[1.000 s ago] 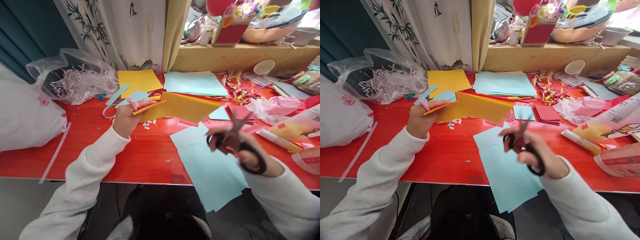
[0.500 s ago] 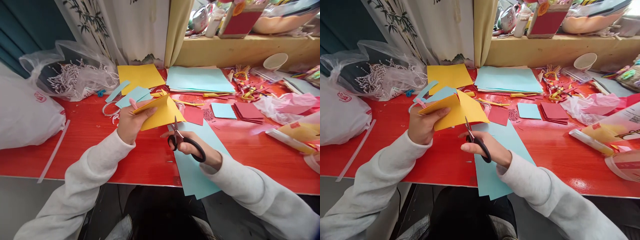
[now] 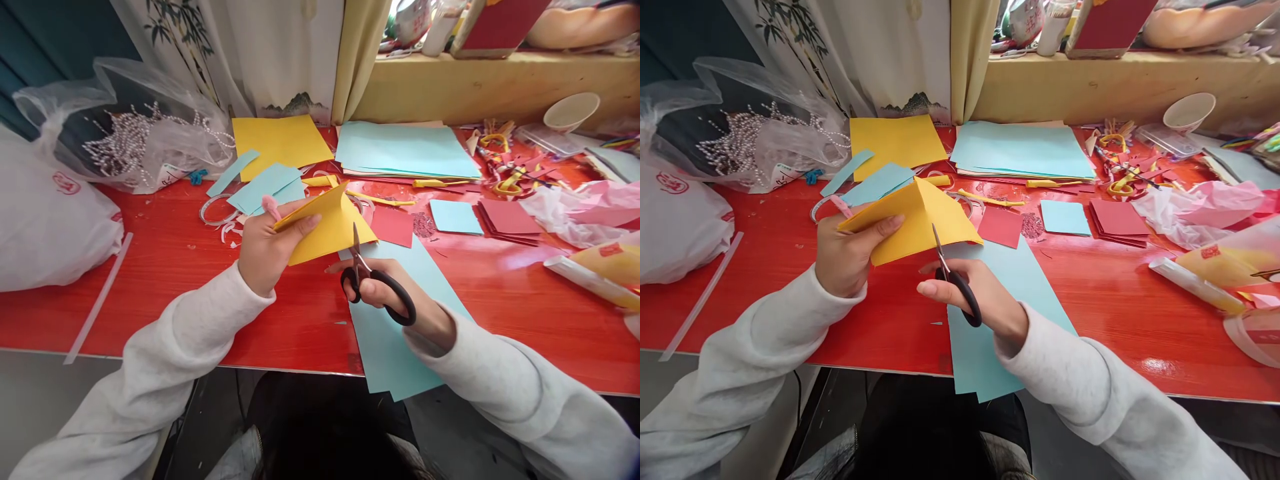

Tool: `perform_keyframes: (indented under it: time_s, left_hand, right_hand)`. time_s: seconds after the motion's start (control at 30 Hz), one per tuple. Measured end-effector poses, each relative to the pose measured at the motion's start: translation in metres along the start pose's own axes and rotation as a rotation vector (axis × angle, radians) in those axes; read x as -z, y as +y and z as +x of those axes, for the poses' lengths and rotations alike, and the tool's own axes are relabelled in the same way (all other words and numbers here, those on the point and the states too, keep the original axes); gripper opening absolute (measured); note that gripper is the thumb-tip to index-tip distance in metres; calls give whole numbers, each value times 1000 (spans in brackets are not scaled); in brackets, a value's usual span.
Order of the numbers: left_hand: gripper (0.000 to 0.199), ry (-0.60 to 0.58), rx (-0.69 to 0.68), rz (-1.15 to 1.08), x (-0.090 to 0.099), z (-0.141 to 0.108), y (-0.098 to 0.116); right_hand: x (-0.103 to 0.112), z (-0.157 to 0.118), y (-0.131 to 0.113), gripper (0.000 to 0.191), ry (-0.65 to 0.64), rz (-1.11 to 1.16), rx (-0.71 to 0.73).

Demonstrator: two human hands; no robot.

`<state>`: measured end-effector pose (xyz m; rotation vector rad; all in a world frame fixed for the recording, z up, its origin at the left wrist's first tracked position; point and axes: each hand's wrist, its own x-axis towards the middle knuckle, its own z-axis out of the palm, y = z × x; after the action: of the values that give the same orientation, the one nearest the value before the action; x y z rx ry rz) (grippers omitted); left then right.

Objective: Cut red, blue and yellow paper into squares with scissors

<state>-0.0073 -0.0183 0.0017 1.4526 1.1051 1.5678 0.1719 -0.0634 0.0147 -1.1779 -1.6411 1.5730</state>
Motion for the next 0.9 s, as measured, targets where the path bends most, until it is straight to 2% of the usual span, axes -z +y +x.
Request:
perform_keyframes:
  time_s: [0.1,0.27,0.6,0.9]
  left_hand:
    - [18,-79,-47,4,2,0,-2]
    - [20,-109,-37,38,5,0,-2]
    - [12,-77,-47,-10,1,-1,-6]
    - [15,-139,-22,-40,1,-1,-1]
  right_hand:
    - [-1,0,1,60,26,-14,0]
    - [-4,-1,2,45,34,-27,33]
    - [-11,-2,3,43,182,18,-18]
    - [-9,-3,7,39,136,24,-27]
